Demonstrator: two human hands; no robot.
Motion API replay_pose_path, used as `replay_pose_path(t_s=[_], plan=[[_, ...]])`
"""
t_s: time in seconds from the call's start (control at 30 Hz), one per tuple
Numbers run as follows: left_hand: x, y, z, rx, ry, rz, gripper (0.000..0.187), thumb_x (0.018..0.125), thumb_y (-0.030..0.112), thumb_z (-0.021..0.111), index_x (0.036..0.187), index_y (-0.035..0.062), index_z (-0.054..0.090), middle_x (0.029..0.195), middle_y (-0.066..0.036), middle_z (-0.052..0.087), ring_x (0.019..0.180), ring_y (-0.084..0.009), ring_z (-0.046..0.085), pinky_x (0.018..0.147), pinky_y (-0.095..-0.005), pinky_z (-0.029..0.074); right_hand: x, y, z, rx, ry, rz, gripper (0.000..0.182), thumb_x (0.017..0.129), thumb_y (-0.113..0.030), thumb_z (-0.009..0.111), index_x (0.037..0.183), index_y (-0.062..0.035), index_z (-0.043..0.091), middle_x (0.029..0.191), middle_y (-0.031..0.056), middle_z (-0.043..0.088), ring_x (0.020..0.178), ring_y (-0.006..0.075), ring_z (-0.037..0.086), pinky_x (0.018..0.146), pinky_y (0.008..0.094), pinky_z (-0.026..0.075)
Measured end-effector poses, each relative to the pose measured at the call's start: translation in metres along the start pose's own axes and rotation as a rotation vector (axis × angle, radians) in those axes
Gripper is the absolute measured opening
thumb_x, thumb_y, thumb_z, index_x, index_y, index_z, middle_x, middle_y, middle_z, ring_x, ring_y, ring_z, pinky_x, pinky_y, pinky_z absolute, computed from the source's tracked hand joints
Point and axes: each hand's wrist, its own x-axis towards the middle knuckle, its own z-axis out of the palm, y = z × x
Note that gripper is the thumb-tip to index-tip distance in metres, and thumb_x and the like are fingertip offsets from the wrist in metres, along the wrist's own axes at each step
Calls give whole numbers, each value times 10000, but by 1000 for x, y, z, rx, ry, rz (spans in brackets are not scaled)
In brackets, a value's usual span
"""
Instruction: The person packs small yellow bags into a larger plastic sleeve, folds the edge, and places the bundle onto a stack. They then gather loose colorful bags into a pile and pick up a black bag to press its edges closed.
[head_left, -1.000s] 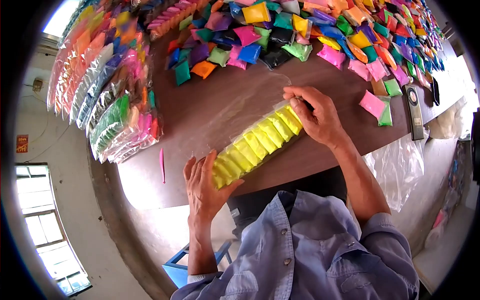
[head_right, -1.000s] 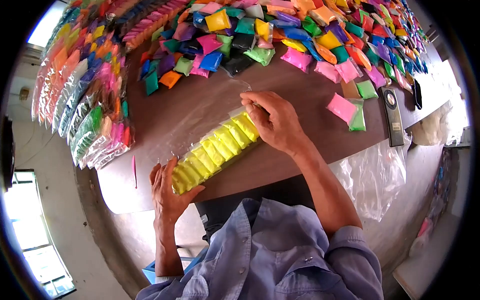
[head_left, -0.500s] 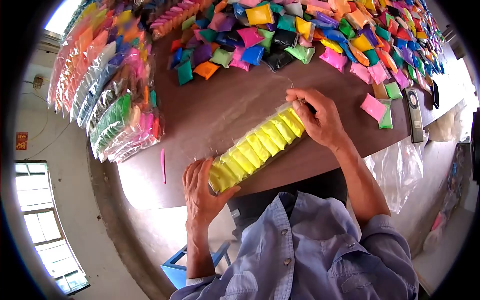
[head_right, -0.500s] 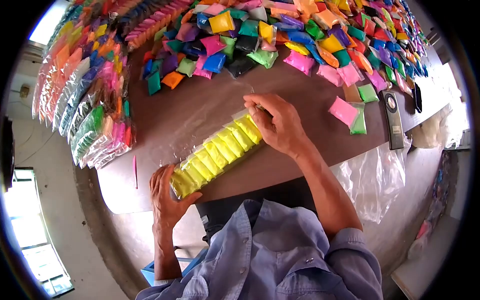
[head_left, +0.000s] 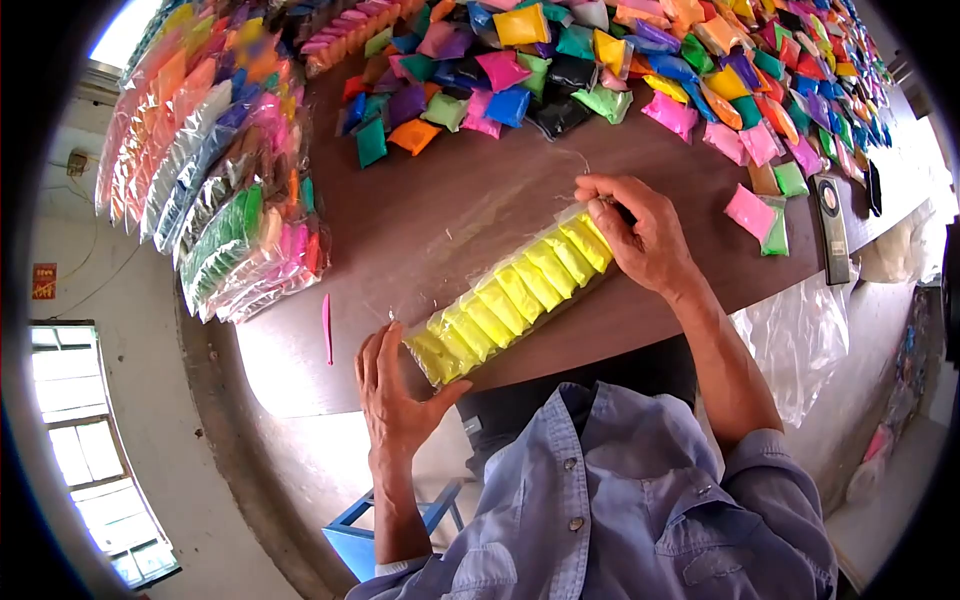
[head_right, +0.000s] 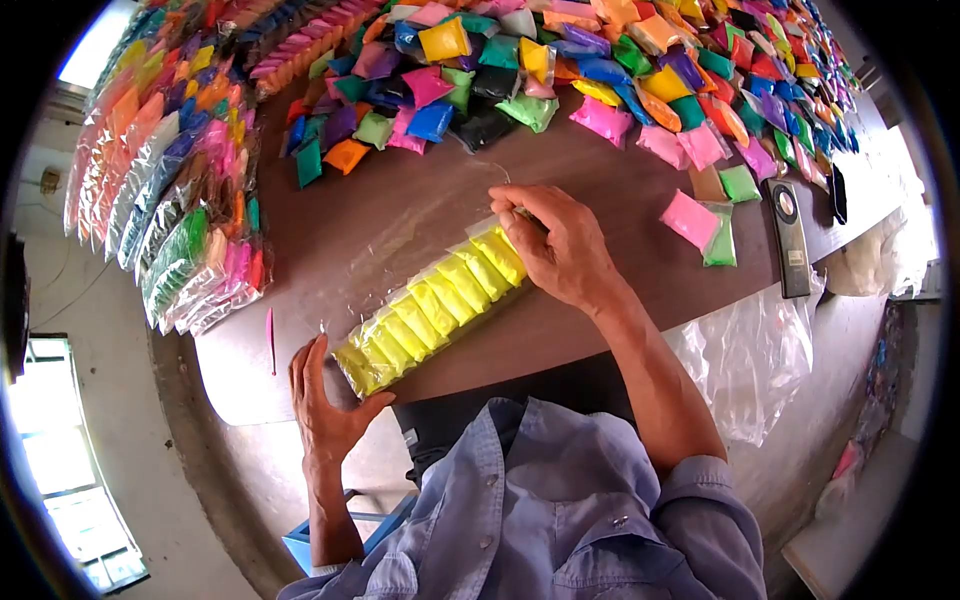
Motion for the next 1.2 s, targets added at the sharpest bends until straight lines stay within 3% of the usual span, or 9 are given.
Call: replay_pose_path(t_s=[0.2, 0.33, 0.43, 0.5, 0.73, 0.97, 1.2], plan=[[-13, -23, 17, -93, -49, -8, 1004, 645, 237, 1062, 1502, 50, 572, 1420, -200, 635, 1236, -343, 669, 988, -450, 626, 0, -1, 0, 23, 5, 7, 276, 999, -35, 681, 1271, -26, 725, 1099, 142, 783, 999, 289, 755, 855, 388, 602], [-10, -17, 13, -115, -72, -32, 1006, 641, 204, 1059, 1508, 50, 572, 1412, -199, 642, 1233, -320, 676, 966, -430, 639, 0, -3, -1, 28, -4, 21, 278, 1000, -34, 680, 1274, -26, 724, 1099, 137, 780, 991, 288, 752, 843, 380, 603], [-2, 3, 0, -151, -60, -113, 988, 659, 211, 1050, 1510, 51, 576, 1411, -199, 652, 1255, -352, 665, 1035, -469, 608, 0, -1, -1, 21, 3, 8, 277, 1000, -33, 683, 1274, -26, 724, 1102, 133, 779, 994, 289, 749, 838, 377, 603], [5, 14, -8, -45, 6, 28, 940, 682, 279, 1034, 1471, 25, 591, 1381, -214, 674, 1312, -413, 623, 1141, -526, 506, 0, -1, 0, 14, 8, -13, 277, 996, -31, 687, 1270, -25, 724, 1095, 128, 779, 996, 290, 747, 836, 380, 603], [10, 7, 10, -89, -47, 52, 776, 734, 296, 1007, 1364, 10, 656, 1292, -183, 725, 1279, -396, 634, 1106, -526, 512, 0, -1, -1, 3, 1, 2, 288, 985, -20, 693, 1272, -23, 718, 1091, 128, 779, 987, 298, 739, 847, 389, 598], [19, 29, 2, -74, -42, -36, 856, 700, 249, 1025, 1436, 48, 636, 1401, -215, 675, 1334, -414, 615, 1138, -535, 510, 0, -4, -1, 9, 2, -6, 290, 976, -8, 696, 1266, -19, 715, 1076, 128, 777, 985, 301, 735, 860, 395, 594], [25, 18, 18, -127, -81, 121, 884, 679, 295, 1024, 1426, 34, 630, 1401, -180, 686, 1358, -401, 596, 1153, -535, 440, 1, -2, -1, 17, 8, -30, 288, 976, -16, 710, 1264, -20, 716, 1076, 123, 781, 995, 302, 739, 862, 394, 597]])
